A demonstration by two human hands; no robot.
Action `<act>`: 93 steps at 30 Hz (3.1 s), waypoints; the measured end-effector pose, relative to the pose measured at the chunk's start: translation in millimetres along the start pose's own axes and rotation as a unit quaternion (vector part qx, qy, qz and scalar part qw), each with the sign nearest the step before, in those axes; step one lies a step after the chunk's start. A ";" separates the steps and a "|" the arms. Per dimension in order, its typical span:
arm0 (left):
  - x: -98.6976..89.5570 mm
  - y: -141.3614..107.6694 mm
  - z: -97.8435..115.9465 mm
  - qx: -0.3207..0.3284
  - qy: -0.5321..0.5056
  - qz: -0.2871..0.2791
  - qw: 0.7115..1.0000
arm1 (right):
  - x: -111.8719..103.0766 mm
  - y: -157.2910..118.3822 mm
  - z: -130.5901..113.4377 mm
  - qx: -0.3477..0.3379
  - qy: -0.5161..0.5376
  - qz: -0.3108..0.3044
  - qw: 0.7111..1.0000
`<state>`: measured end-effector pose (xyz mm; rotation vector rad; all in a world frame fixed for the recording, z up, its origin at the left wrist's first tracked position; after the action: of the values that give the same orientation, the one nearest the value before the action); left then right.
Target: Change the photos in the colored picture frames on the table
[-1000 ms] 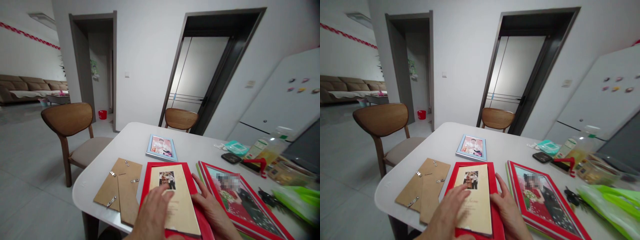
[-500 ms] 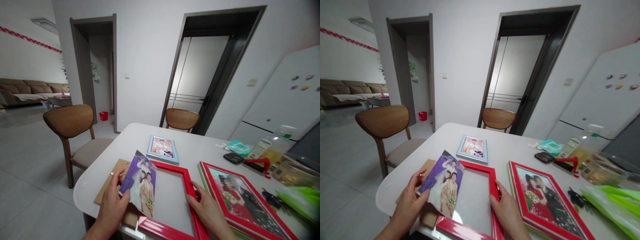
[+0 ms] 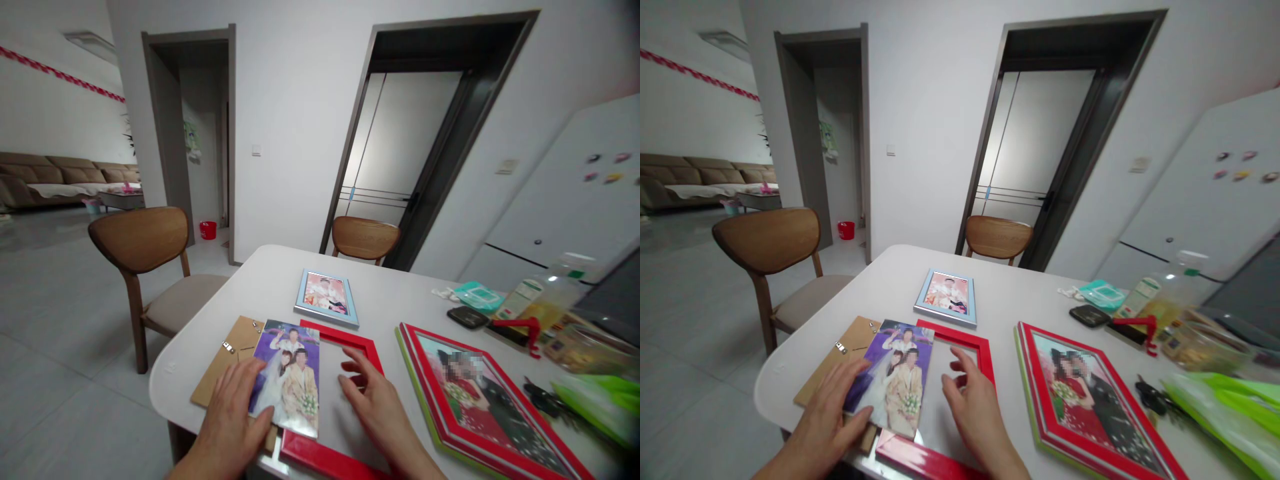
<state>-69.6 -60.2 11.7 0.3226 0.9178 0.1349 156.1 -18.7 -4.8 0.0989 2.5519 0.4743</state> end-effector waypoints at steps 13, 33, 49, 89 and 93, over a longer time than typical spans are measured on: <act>-6.9 30.5 45.9 -0.046 -0.351 0.055 0.934 | 17.1 10.9 -66.0 0.017 0.326 0.072 0.943; 55.8 -9.7 54.6 0.031 -0.078 -0.259 0.962 | -48.3 -26.3 33.2 0.208 0.185 0.103 0.955; 57.2 -10.1 51.1 0.060 -0.040 -0.224 0.972 | -32.3 1.7 33.6 0.143 0.104 0.069 0.982; 53.9 -4.5 53.3 0.044 0.033 -0.298 0.953 | -32.8 9.4 29.4 0.120 -0.012 0.013 0.993; 48.9 -2.9 58.0 0.051 0.040 -0.287 0.956 | -26.0 18.0 14.4 -0.005 -0.274 -0.041 0.961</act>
<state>6.1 -63.2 6.4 0.1362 1.0685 -0.4395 185.3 -1.6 3.0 0.1042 2.0003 0.3648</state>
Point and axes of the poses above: each hand's wrist, its own y-axis towards the middle knuckle, its own x-axis out of the palm, z = x × y, the point moved 7 cm from there along y, towards the middle knuckle, and after that the axes turned 14 degrees about -x, right-handed, at the moved point
